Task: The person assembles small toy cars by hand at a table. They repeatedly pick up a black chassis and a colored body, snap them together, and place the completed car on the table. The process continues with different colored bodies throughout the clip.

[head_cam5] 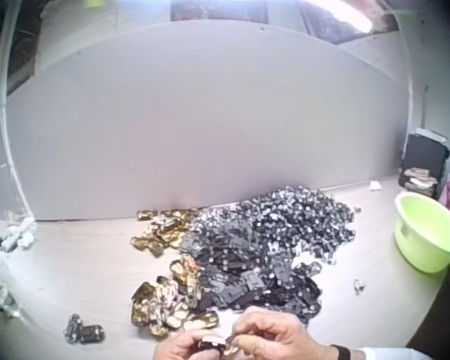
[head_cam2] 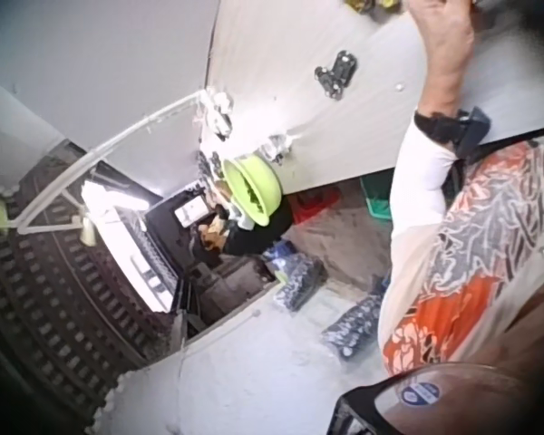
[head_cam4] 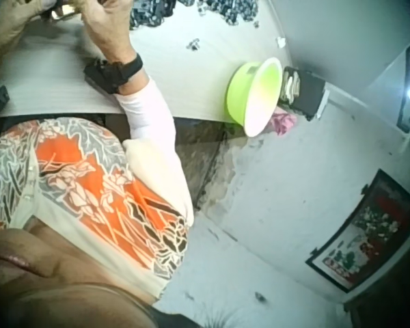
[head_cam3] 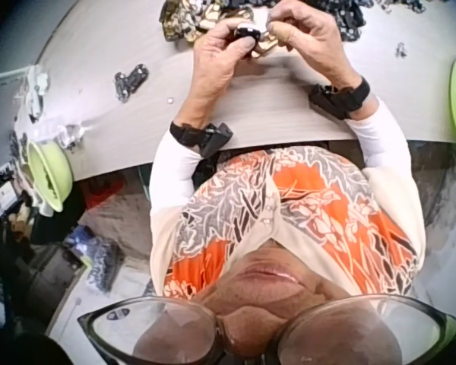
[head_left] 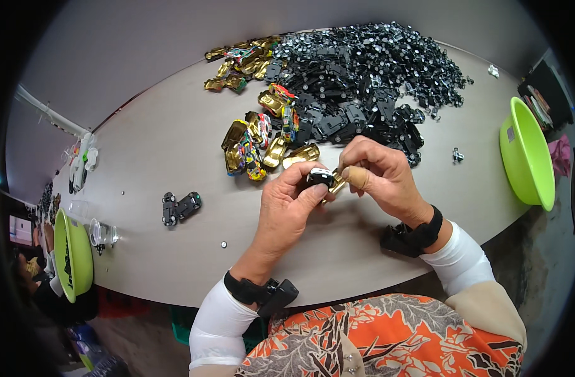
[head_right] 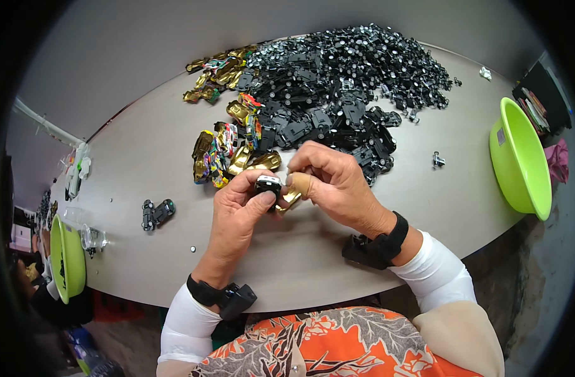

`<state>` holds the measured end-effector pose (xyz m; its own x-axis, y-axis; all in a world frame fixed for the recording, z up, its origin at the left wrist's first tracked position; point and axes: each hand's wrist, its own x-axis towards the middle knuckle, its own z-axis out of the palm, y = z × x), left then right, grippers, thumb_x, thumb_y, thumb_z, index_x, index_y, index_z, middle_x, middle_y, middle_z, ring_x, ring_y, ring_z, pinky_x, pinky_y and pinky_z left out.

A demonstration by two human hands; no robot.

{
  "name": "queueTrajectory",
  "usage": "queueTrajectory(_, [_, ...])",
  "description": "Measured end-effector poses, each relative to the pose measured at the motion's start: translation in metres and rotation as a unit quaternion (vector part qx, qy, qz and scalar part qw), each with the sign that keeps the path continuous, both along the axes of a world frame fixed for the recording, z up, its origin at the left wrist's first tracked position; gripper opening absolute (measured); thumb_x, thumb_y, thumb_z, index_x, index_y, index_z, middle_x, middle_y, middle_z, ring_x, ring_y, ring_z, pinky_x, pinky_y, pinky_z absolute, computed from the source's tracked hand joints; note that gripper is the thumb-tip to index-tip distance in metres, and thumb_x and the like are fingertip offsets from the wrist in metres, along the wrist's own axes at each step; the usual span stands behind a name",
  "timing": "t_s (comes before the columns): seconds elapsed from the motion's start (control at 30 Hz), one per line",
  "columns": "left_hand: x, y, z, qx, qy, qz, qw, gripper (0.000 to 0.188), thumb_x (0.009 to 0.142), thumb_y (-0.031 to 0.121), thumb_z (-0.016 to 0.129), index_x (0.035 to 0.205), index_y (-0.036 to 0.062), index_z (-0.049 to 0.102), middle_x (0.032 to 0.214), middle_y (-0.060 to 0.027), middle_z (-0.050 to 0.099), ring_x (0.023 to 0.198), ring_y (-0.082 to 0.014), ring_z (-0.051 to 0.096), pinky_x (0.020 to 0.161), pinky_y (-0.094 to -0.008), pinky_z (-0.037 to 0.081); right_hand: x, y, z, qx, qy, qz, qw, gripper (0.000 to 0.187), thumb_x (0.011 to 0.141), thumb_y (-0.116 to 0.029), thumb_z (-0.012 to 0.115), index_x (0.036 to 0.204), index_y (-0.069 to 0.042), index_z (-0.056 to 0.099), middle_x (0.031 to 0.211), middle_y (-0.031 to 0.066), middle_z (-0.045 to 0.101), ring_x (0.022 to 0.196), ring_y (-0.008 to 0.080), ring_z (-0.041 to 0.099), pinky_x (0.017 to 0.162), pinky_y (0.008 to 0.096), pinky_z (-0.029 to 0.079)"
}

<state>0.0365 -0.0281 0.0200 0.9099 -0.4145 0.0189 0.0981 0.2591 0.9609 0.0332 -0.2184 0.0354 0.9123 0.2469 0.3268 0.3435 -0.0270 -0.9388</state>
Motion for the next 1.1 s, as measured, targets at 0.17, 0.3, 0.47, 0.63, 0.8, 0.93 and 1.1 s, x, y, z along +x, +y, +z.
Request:
queueTrajectory(0.17, [-0.005, 0.000, 0.003, 0.083, -0.022, -0.039, 0.995, 0.017, 0.085, 0.004, 0.059, 0.102, 0.0013, 0.061, 0.082, 0.0012, 0.062, 0.067, -0.0060, 0.055, 0.058, -0.0196, 0.045, -0.001, 0.002, 0.006, -0.074, -0.048, 0.030, 0.996, 0.008, 0.076, 0.004, 0.062, 0.082, 0.000, 0.058, 0.077, 0.0051, 0.054, 0.067, 0.0115, 0.054, 0.058, 0.0251, 0.043])
queueTrajectory(0.3, [-0.009, 0.001, -0.001, 0.220, -0.178, -0.026, 0.959, 0.015, 0.079, 0.002, 0.062, 0.093, -0.0019, 0.061, 0.069, -0.0104, 0.060, 0.057, -0.0137, 0.052, 0.054, -0.0277, 0.043, -0.001, 0.005, 0.000, -0.201, -0.078, 0.056, 0.975, 0.014, 0.071, 0.008, 0.061, 0.082, 0.001, 0.053, 0.076, 0.0130, 0.054, 0.069, 0.0275, 0.055, 0.060, 0.0342, 0.044])
queueTrajectory(0.47, [-0.020, 0.010, 0.007, 0.323, -0.189, -0.020, 0.927, 0.025, 0.076, 0.002, 0.063, 0.100, -0.0039, 0.062, 0.069, -0.0065, 0.060, 0.061, -0.0087, 0.050, 0.058, -0.0240, 0.043, -0.007, 0.017, -0.014, -0.179, -0.081, 0.067, 0.978, 0.017, 0.071, 0.008, 0.061, 0.083, 0.001, 0.052, 0.077, 0.0138, 0.054, 0.071, 0.0309, 0.055, 0.062, 0.0362, 0.044])
queueTrajectory(0.63, [-0.027, 0.038, 0.015, 0.283, -0.124, -0.022, 0.951, 0.016, 0.075, 0.002, 0.061, 0.090, -0.0019, 0.062, 0.066, -0.0121, 0.057, 0.058, -0.0161, 0.055, 0.054, -0.0300, 0.042, -0.007, 0.018, -0.013, -0.153, -0.052, 0.078, 0.984, 0.014, 0.073, 0.003, 0.063, 0.083, 0.000, 0.054, 0.076, 0.0124, 0.056, 0.067, 0.0282, 0.057, 0.060, 0.0344, 0.044])
queueTrajectory(0.8, [-0.006, 0.139, 0.014, 0.401, -0.082, 0.227, 0.884, 0.024, 0.077, 0.004, 0.062, 0.101, -0.0005, 0.064, 0.079, -0.0019, 0.062, 0.067, -0.0064, 0.054, 0.058, -0.0202, 0.044, 0.011, -0.006, -0.004, -0.290, -0.069, -0.014, 0.955, 0.016, 0.072, 0.001, 0.066, 0.085, -0.002, 0.056, 0.082, 0.0068, 0.055, 0.068, 0.0190, 0.056, 0.061, 0.0275, 0.045])
queueTrajectory(0.93, [0.006, 0.169, 0.022, 0.573, -0.136, 0.310, 0.747, 0.033, 0.074, 0.003, 0.064, 0.107, -0.0030, 0.063, 0.092, -0.0104, 0.064, 0.079, -0.0153, 0.061, 0.069, -0.0269, 0.049, 0.008, 0.003, -0.008, -0.379, -0.180, 0.049, 0.906, 0.025, 0.066, 0.002, 0.067, 0.088, -0.002, 0.056, 0.094, 0.0064, 0.056, 0.097, 0.0262, 0.049, 0.081, 0.0335, 0.043])
queueTrajectory(1.1, [0.022, 0.096, 0.030, 0.524, -0.332, 0.267, 0.737, 0.032, 0.072, 0.006, 0.068, 0.103, 0.0021, 0.066, 0.103, -0.0134, 0.065, 0.099, -0.0259, 0.059, 0.088, -0.0350, 0.045, 0.008, 0.003, -0.013, -0.399, -0.146, 0.057, 0.903, 0.024, 0.065, 0.004, 0.064, 0.087, -0.002, 0.056, 0.089, 0.0095, 0.054, 0.088, 0.0282, 0.051, 0.075, 0.0357, 0.044])
